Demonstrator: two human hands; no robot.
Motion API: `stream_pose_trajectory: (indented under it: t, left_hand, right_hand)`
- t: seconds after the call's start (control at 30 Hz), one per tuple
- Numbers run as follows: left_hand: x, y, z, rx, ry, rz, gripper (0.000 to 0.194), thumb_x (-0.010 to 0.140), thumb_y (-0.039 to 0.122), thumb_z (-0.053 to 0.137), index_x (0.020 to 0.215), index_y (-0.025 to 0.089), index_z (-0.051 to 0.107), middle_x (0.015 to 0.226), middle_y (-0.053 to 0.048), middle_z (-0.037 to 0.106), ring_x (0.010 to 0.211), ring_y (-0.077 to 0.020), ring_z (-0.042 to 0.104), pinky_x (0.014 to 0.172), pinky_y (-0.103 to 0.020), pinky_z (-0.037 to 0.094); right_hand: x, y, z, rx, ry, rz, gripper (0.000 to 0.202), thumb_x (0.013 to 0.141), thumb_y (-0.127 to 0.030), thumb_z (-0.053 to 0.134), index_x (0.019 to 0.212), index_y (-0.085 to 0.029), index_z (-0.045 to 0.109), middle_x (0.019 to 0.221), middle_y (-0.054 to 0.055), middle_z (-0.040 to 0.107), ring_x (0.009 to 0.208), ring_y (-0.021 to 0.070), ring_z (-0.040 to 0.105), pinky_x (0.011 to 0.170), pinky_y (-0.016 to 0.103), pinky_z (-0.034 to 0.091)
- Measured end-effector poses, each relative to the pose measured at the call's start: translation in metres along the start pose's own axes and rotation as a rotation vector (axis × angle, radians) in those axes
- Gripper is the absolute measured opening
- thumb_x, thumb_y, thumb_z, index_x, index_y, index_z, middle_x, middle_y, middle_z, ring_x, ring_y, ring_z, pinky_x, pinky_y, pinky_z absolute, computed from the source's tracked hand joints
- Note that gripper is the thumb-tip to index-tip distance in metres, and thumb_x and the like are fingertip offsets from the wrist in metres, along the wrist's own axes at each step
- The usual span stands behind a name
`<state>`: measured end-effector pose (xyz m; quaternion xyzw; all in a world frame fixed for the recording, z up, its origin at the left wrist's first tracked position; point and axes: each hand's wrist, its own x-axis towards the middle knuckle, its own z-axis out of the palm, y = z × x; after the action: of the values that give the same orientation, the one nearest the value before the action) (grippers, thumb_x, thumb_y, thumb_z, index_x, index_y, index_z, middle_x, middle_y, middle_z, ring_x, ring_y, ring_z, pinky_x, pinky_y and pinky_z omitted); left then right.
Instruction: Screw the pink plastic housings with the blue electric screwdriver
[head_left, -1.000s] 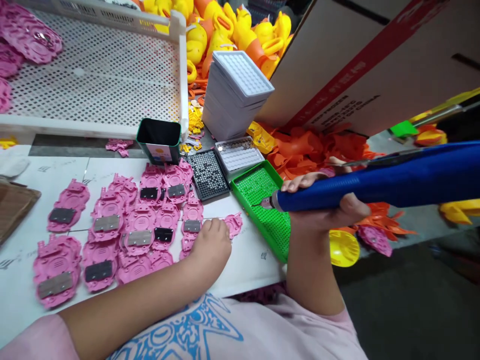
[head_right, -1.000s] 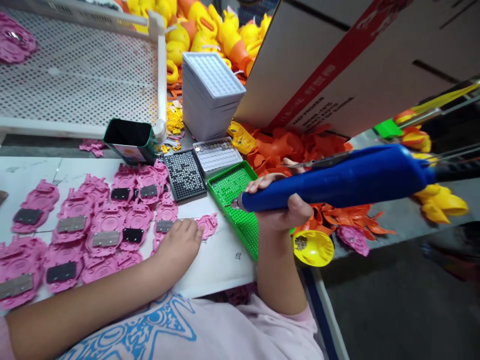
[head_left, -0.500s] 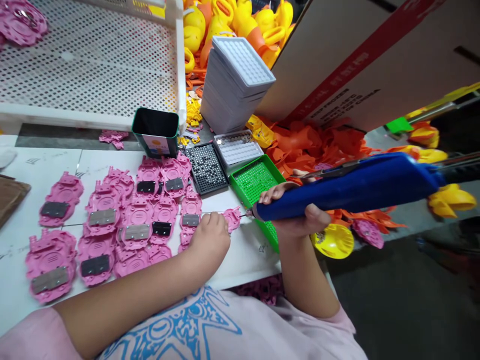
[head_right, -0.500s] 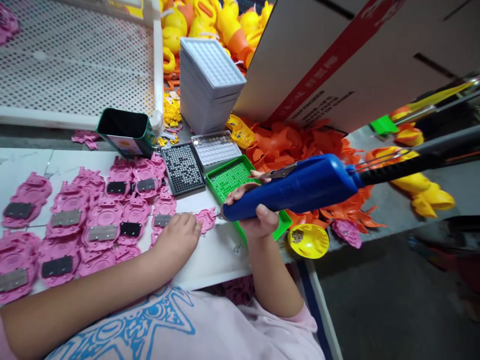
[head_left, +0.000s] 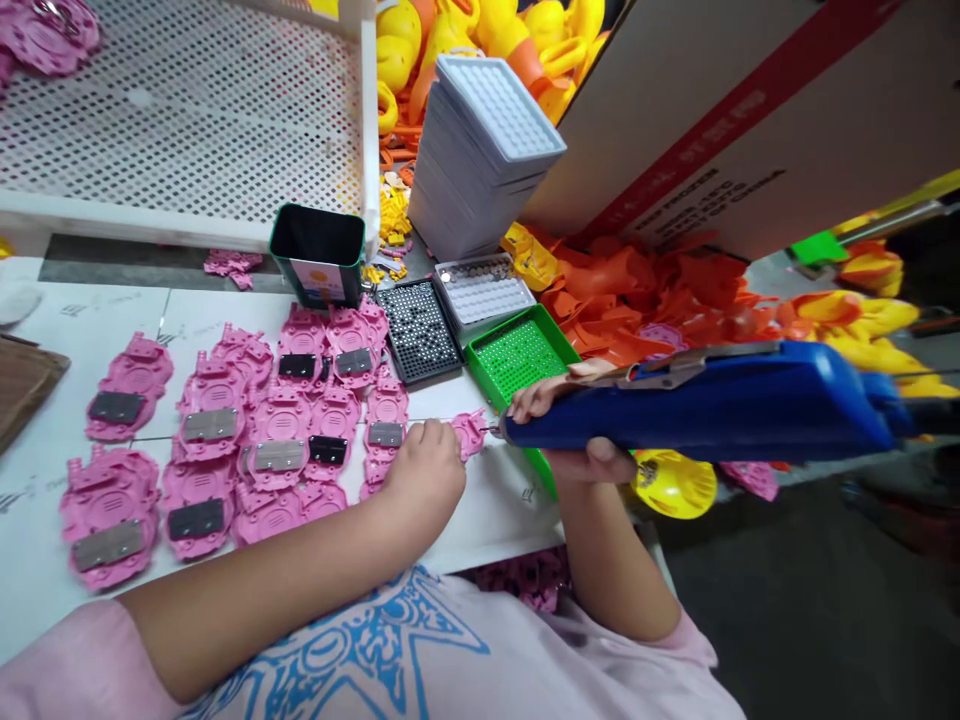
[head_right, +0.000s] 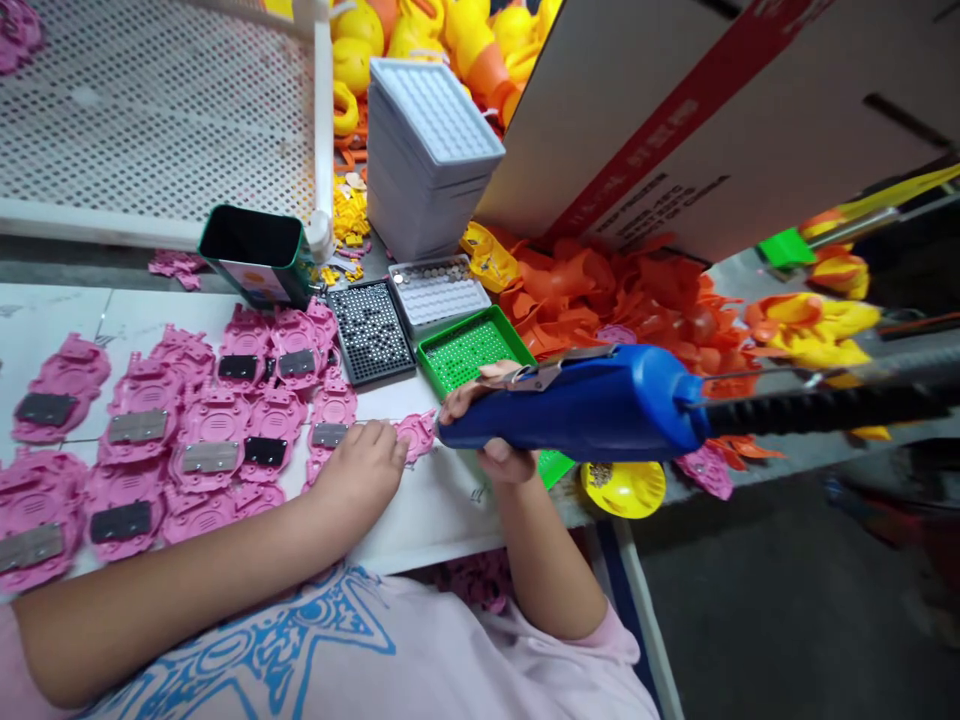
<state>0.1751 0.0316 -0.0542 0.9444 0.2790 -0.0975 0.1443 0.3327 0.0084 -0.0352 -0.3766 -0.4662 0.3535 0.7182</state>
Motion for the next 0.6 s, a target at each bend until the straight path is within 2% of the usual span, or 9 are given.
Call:
stream_pose_trajectory:
  t: [0.1, 0.2, 0.27, 0.37, 0.5, 0.6]
  left_hand:
    - [0.001, 0.002, -0.001, -0.018, -0.029, -0.028, 0.024, 0.087, 0.003, 0.050, 0.101, 0.008, 0.069, 0.098, -0.016, 0.064, 0.095, -0.0264, 0.057, 0.076, -0.035, 0.044]
    - [0.002, 0.002, -0.003, -0.034, -0.052, -0.040, 0.025, 0.088, 0.003, 0.049, 0.106, 0.007, 0.067, 0.097, -0.016, 0.064, 0.095, -0.0257, 0.058, 0.077, -0.035, 0.046]
    - [0.003, 0.000, -0.006, -0.041, -0.061, -0.017, 0.023, 0.087, 0.005, 0.052, 0.105, 0.008, 0.067, 0.098, -0.015, 0.064, 0.096, -0.0255, 0.058, 0.078, -0.035, 0.047]
    - [0.003, -0.009, -0.013, -0.032, -0.069, 0.048, 0.020, 0.085, 0.007, 0.055, 0.100, 0.010, 0.069, 0.100, -0.016, 0.064, 0.100, -0.0270, 0.057, 0.081, -0.036, 0.047]
    - [0.000, -0.023, -0.030, -0.024, -0.084, 0.145, 0.016, 0.084, 0.015, 0.058, 0.095, 0.012, 0.070, 0.096, -0.015, 0.065, 0.096, -0.0268, 0.059, 0.078, -0.036, 0.047]
    - [-0.006, -0.020, -0.039, -0.056, -0.068, 0.224, 0.029, 0.088, 0.027, 0.055, 0.112, 0.014, 0.064, 0.095, -0.013, 0.066, 0.093, -0.0258, 0.060, 0.076, -0.033, 0.046]
  right_hand:
    - [-0.003, 0.002, 0.001, -0.008, -0.019, -0.009, 0.039, 0.067, -0.045, 0.070, 0.102, -0.029, 0.064, 0.065, -0.001, 0.063, 0.054, 0.0169, 0.058, 0.051, 0.032, 0.050]
    - [-0.003, 0.005, -0.001, -0.029, -0.005, 0.060, 0.035, 0.063, -0.051, 0.071, 0.085, -0.025, 0.064, 0.063, 0.000, 0.061, 0.055, 0.0167, 0.057, 0.050, 0.031, 0.050]
    - [-0.001, 0.006, -0.001, -0.035, 0.030, 0.103, 0.036, 0.060, -0.053, 0.072, 0.077, -0.023, 0.062, 0.062, 0.000, 0.060, 0.054, 0.0162, 0.058, 0.051, 0.031, 0.050]
    - [0.005, 0.000, 0.002, -0.015, 0.137, 0.121, 0.036, 0.057, -0.049, 0.072, 0.077, -0.023, 0.058, 0.061, -0.001, 0.061, 0.052, 0.0156, 0.058, 0.053, 0.032, 0.050]
    - [0.000, -0.031, 0.010, -0.017, 0.313, 0.009, 0.026, 0.059, -0.043, 0.064, 0.076, -0.024, 0.056, 0.058, -0.002, 0.060, 0.051, 0.0156, 0.057, 0.051, 0.031, 0.048]
    - [-0.024, -0.063, 0.013, -0.045, 0.397, -0.087, 0.025, 0.059, -0.040, 0.059, 0.078, -0.025, 0.061, 0.056, -0.002, 0.059, 0.048, 0.0158, 0.055, 0.050, 0.031, 0.046]
